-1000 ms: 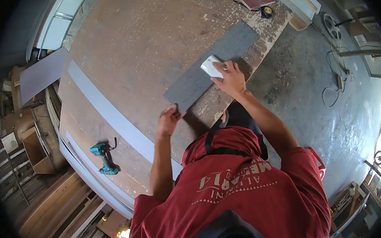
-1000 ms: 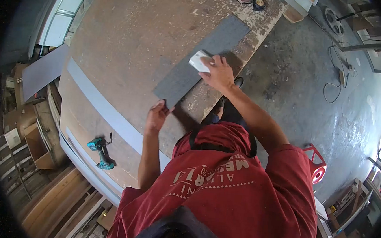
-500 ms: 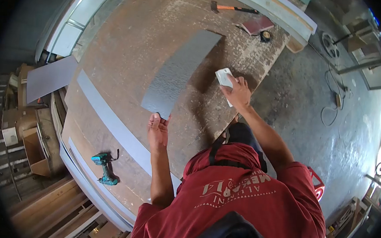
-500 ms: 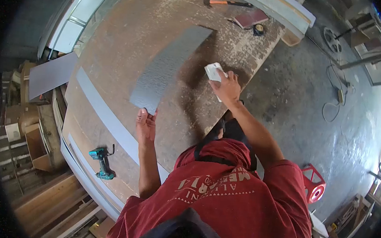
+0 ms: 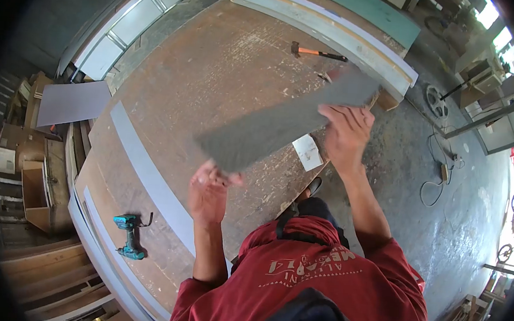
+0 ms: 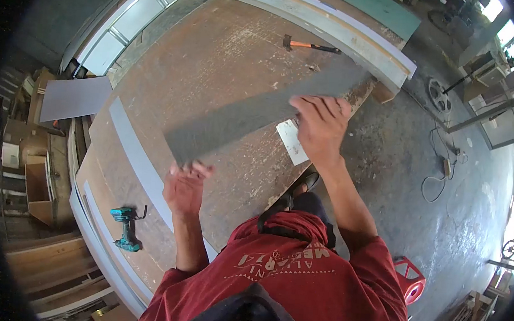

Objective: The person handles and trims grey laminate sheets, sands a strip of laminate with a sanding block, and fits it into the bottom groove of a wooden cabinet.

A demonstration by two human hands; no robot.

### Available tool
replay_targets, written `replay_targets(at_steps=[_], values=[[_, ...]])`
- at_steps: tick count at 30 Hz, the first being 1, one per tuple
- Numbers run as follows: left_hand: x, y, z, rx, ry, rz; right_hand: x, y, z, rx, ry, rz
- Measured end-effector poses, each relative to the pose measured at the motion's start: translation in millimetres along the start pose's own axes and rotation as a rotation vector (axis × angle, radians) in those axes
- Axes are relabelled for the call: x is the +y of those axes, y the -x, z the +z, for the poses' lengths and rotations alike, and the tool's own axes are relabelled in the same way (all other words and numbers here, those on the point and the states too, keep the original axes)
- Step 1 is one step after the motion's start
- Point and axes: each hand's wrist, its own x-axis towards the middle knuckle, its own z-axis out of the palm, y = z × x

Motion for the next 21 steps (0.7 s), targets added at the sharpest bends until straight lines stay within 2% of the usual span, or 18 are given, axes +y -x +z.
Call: replay_targets(at_steps=[1, 2, 3, 4, 6, 8, 9, 11, 21], values=[[-9, -9, -4, 0.131, -0.142, 0.077, -3, 4, -10, 0.001, 0.001, -0.018], [-17, -19, -5, 0.266, -0.278, 0.153, -7, 8, -20, -0.029, -0.299, 0.264], [-21, -31, 3, 0.271, -0.261, 0.166, -11, 11, -28, -0.065, -0.594, 0.547], [-26, -46, 17, 0.203, -0.299, 0.171, -16, 12, -34, -0.074, -0.583, 0.529], [-40, -62, 44, 0.144, -0.31, 0.187, -25, 13, -45, -0.024, -0.976, 0.689], [-54, -71, 68, -0.019, -0.214, 0.074, -22, 26, -45, -0.061, -0.954, 0.686], [-58, -72, 75, -0.022, -0.194, 0.082, -26, 29, -45, -0.03, -0.976, 0.722], [-65, -74, 86, -0.025, -0.287, -0.152, -27, 37, -46, 0.049, -1.023, 0.794], [-113, -68, 81, -0.195, -0.302, -0.294, -4, 37, -70, 0.282, -0.959, 0.828]])
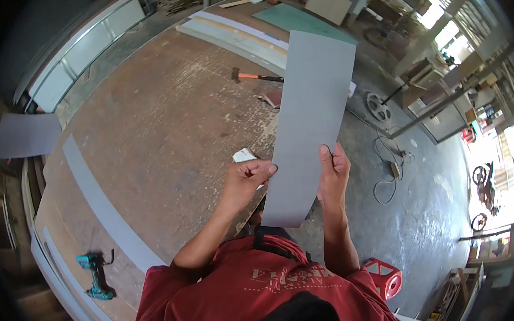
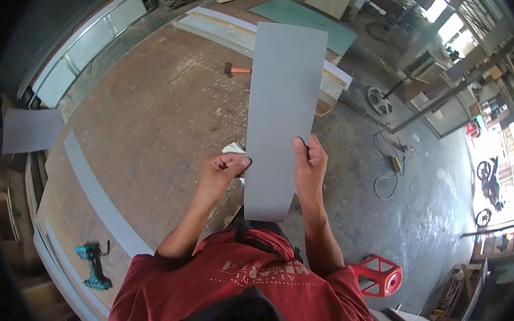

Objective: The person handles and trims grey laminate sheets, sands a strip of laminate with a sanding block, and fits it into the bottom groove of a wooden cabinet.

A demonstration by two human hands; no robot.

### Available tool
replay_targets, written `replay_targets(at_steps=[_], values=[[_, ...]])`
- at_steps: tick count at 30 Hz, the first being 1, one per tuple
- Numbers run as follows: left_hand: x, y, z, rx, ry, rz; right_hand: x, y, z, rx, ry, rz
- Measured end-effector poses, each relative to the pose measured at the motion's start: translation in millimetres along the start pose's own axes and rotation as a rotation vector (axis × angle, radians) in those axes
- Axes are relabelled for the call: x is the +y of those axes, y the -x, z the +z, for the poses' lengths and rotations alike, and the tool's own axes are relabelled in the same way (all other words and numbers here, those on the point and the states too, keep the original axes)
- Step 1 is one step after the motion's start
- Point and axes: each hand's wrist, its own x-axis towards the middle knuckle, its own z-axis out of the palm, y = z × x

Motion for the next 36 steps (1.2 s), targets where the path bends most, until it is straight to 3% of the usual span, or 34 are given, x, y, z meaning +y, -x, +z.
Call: replay_targets(at_steps=[6, 15, 21, 27, 29, 30, 31, 33, 34, 36], values=[[-27, 9, -9, 0.002, -0.113, -0.074, -11, -10, -1, 0.027, -0.006, -0.009], [-34, 23, -24, -0.056, 0.085, 0.01, -7, -15, 34, -0.049, 0.087, -0.002], [-15, 24, -26, 0.161, 0.226, 0.194, 6, -10, 58, -0.272, 0.262, 0.094], [0, 26, -61, 0.259, 0.14, 0.254, 73, -24, 58, -0.108, -0.144, 0.322], [6, 27, -71, 0.272, 0.188, 0.271, 140, -22, 44, -0.132, 0.455, 0.128], [7, 27, -75, 0.284, 0.184, 0.268, 179, -15, 29, -0.314, 0.604, 0.047], [9, 28, -80, 0.283, 0.199, 0.277, 211, -6, 27, -0.321, 0.598, 0.053], [11, 29, -84, 0.286, 0.207, 0.278, 252, 11, 25, -0.461, 1.037, -0.146], [14, 31, -84, 0.298, 0.189, 0.258, 261, 22, 28, -0.471, 1.119, 0.015], [14, 32, -87, 0.308, 0.163, 0.226, 289, 32, 27, -0.447, 1.224, -0.068]])
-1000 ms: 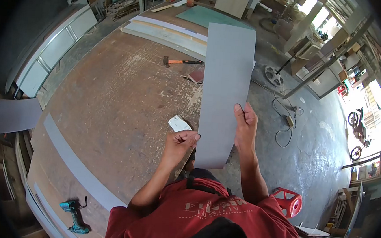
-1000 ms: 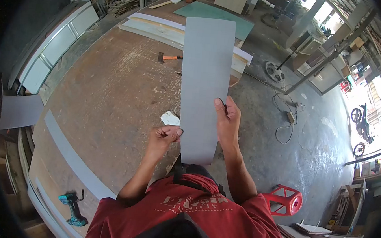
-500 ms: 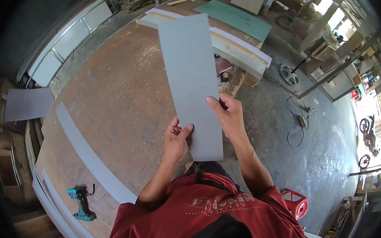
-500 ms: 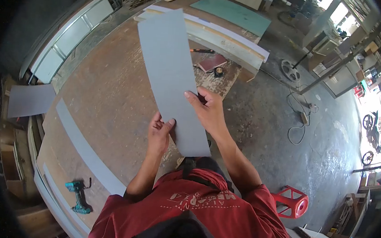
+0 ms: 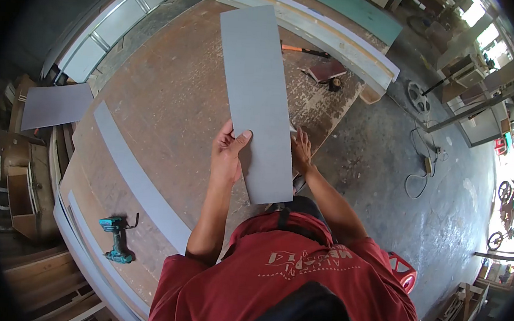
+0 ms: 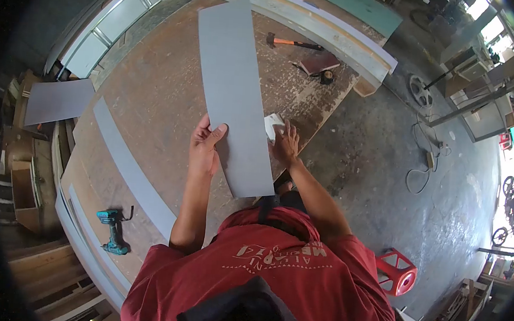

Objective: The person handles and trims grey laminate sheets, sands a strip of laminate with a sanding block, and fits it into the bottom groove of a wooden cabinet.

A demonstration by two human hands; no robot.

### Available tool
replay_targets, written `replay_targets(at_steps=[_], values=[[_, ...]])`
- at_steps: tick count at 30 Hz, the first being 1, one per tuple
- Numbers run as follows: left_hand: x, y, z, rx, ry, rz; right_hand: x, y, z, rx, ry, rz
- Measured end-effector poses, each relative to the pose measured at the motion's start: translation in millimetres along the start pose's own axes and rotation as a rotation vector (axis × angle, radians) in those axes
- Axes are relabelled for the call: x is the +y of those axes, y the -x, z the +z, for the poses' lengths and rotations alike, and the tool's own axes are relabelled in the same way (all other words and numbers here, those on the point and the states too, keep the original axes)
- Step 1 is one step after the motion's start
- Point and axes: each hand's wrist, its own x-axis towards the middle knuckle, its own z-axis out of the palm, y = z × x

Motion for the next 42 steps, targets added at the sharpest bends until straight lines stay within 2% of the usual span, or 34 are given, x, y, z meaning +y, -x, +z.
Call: replay_targets(at_steps=[1, 3, 5, 7, 9, 11, 13, 14, 16, 19, 21, 22, 23, 24, 25, 28, 29, 31, 34, 35, 37, 39, 41, 42], values=[[-1, 0, -2, -0.015, -0.038, -0.007, 1, 2, 8, 0.058, 0.126, -0.032], [-7, -2, -5, -0.05, -0.085, -0.037, 8, -4, 15, 0.083, 0.066, -0.062], [-17, -6, -7, -0.131, -0.279, -0.121, 18, -7, 16, 0.118, 0.01, -0.07], [-40, -11, -10, -0.19, -0.348, -0.192, 25, -4, 14, -0.024, 0.133, 0.022], [-68, -15, -14, -0.252, -0.417, -0.267, 40, 17, -16, -0.015, 0.12, 0.012], [-100, -21, -15, -0.339, -0.454, -0.404, 48, 48, -33, 0.343, -0.28, 0.341], [-137, -26, -13, -0.389, -0.463, -0.444, 107, 88, -3, 0.488, -0.715, 0.487], [-156, -29, -15, -0.426, -0.472, -0.46, 118, 110, -10, 0.491, -0.712, 0.522], [-198, -37, -26, -0.439, -0.525, -0.503, 120, 146, -35, 0.275, -1.235, 0.938], [-230, -38, -37, -0.413, -0.734, -0.532, 98, 170, -56, 0.283, -1.348, 1.031], [-230, -33, -30, -0.445, -1.321, 0.073, 86, 174, -54, 0.307, -1.324, 1.083], [-231, -33, -30, -0.463, -1.331, 0.053, 83, 177, -47, 0.356, -1.334, 0.982], [-231, -35, -30, -0.516, -1.332, 0.21, 79, 179, -39, 0.404, -1.342, 0.882], [-233, -34, -31, -0.57, -1.327, 0.365, 77, 181, -29, 0.351, -1.389, 0.921], [-234, -29, -28, -0.586, -1.338, 0.346, 71, 179, -22, 0.35, -1.4, 0.946], [-247, -17, -26, -0.871, -1.429, 0.341, 45, 166, -13, 0.358, -1.351, 0.882], [-252, -14, -30, -0.878, -1.436, 0.322, 34, 163, -15, 0.39, -1.387, 0.859], [-258, -11, -34, -0.926, -1.616, 0.41, 14, 164, -3, 0.413, -1.421, 0.85], [-264, -10, -36, -0.925, -1.723, 0.42, -15, 171, 28, 0.554, -1.199, 0.761], [-265, -11, -38, -0.934, -1.747, 0.436, -21, 175, 31, 0.461, -0.975, 0.767], [-263, -10, -36, -0.933, -1.746, 0.409, -7, 152, 38, 0.576, -0.96, 0.767], [-263, -13, -30, -0.926, -1.747, 0.378, 59, 107, 59, 0.704, -0.827, 0.543], [-259, -11, -29, -0.937, -1.752, 0.349, 94, 63, 9, 0.469, -1.139, 0.552], [-260, -11, -30, -0.923, -1.763, 0.361, 91, 63, 14, 0.45, -1.143, 0.559]])
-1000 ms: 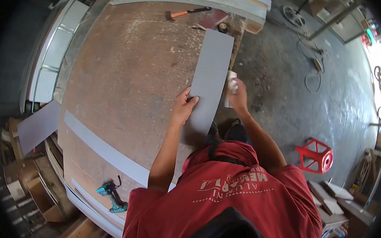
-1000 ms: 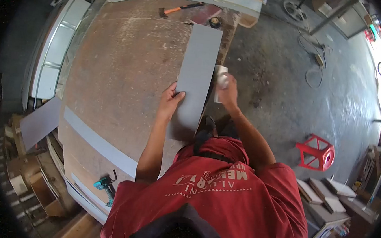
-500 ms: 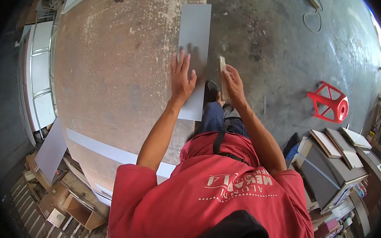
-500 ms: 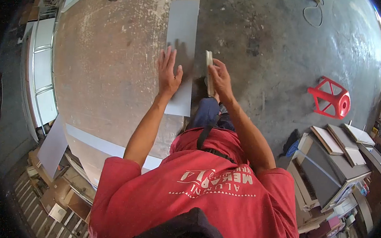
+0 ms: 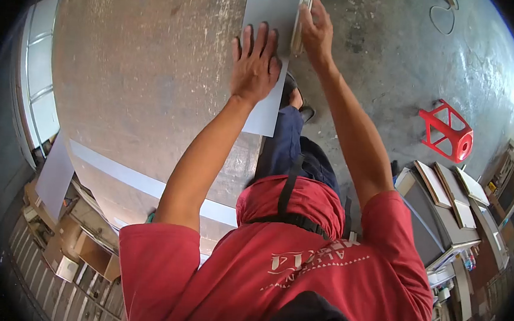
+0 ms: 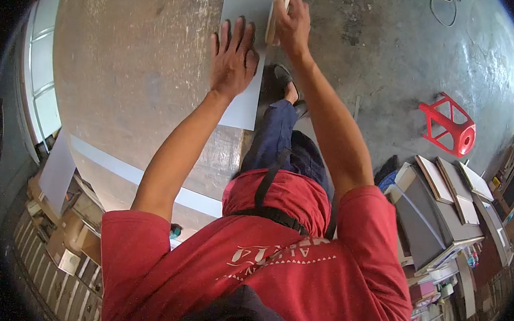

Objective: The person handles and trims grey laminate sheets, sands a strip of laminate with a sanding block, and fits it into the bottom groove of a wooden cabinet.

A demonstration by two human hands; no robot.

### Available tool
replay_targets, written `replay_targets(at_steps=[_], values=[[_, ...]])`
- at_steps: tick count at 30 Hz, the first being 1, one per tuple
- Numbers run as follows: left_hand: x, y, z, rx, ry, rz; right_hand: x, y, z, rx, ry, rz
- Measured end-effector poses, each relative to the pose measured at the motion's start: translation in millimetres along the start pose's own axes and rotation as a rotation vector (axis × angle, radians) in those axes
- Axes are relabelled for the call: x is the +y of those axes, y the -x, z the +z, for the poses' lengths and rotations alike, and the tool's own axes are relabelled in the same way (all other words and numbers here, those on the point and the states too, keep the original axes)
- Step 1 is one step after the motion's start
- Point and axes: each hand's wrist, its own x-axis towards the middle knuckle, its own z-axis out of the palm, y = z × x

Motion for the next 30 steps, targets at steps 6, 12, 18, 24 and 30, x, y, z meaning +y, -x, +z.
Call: replay_targets(at_steps=[6, 12, 18, 24, 30], values=[[-3, 0, 6, 0.039, 0.004, -0.017, 16, 181, 28, 0.112, 0.27, 0.015], [-5, 3, 10, 0.102, 0.022, 0.007, 8, 130, 28, 0.156, 0.068, 0.038], [-3, 5, 6, 0.189, 0.062, -0.021, 15, 244, 41, 0.165, 0.069, 0.143], [-2, 1, -1, 0.172, 0.075, 0.002, -2, 161, 38, 0.216, -0.112, 0.167], [-3, 0, -1, 0.136, 0.017, -0.006, 17, 267, 46, 0.157, 0.025, 0.105]])
